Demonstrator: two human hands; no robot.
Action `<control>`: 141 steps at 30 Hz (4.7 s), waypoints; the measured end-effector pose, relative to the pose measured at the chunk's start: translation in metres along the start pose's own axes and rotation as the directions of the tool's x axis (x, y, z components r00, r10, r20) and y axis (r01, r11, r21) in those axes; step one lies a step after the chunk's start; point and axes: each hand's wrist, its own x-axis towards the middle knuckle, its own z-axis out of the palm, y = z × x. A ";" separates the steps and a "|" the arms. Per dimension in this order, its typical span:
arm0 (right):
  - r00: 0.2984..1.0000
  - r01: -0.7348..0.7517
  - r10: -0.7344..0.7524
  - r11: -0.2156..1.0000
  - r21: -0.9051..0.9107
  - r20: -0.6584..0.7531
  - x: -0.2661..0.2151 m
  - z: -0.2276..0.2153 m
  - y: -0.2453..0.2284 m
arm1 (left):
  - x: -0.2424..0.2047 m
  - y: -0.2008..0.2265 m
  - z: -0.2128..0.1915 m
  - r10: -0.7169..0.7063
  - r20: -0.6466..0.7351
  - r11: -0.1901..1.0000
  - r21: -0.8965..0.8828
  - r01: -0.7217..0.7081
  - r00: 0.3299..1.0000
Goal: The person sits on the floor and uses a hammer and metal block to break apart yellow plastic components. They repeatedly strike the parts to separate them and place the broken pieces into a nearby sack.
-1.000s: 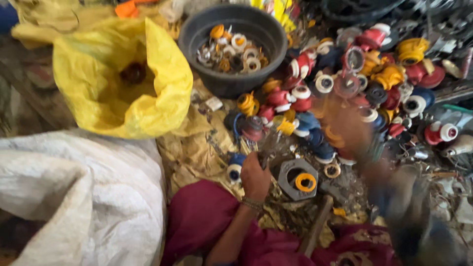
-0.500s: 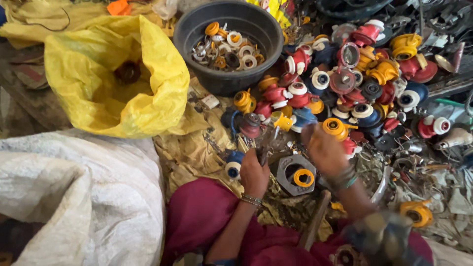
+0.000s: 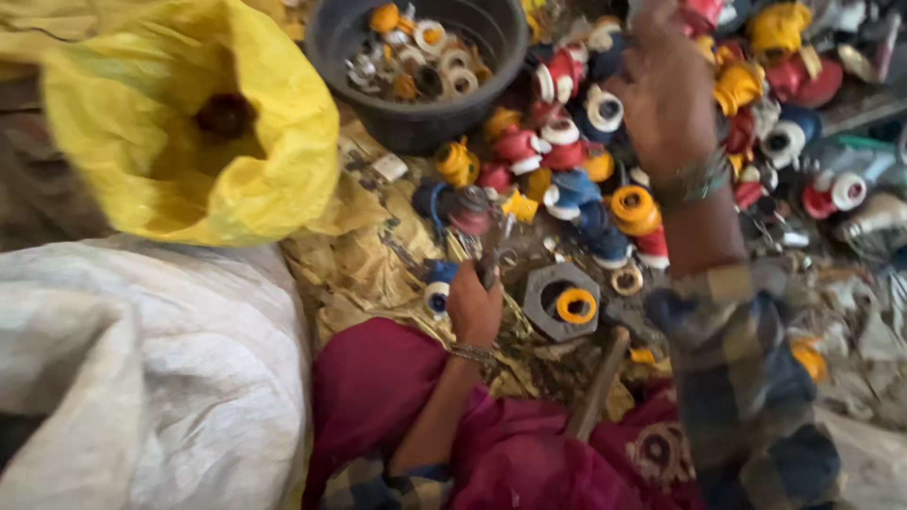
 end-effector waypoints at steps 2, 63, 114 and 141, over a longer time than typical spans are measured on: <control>0.996 0.074 0.000 0.493 0.867 -0.086 -0.055 -0.017 -0.005 | -0.004 -0.004 0.005 0.017 0.008 0.999 -0.039 -0.017 1.000; 0.911 -0.405 -0.372 -0.726 0.555 0.178 -0.169 -0.010 0.132 | -0.015 0.010 -0.003 0.291 0.167 0.940 0.135 -0.314 0.942; 0.800 -0.600 -0.554 -0.747 0.287 0.231 -0.352 -0.070 0.025 | -0.007 -0.029 0.002 0.156 0.412 0.906 0.303 -0.296 0.898; 0.795 -0.598 -0.601 -0.753 0.276 0.083 -0.339 -0.076 0.019 | 0.068 -0.087 0.130 -0.053 0.384 0.974 0.222 -0.036 0.922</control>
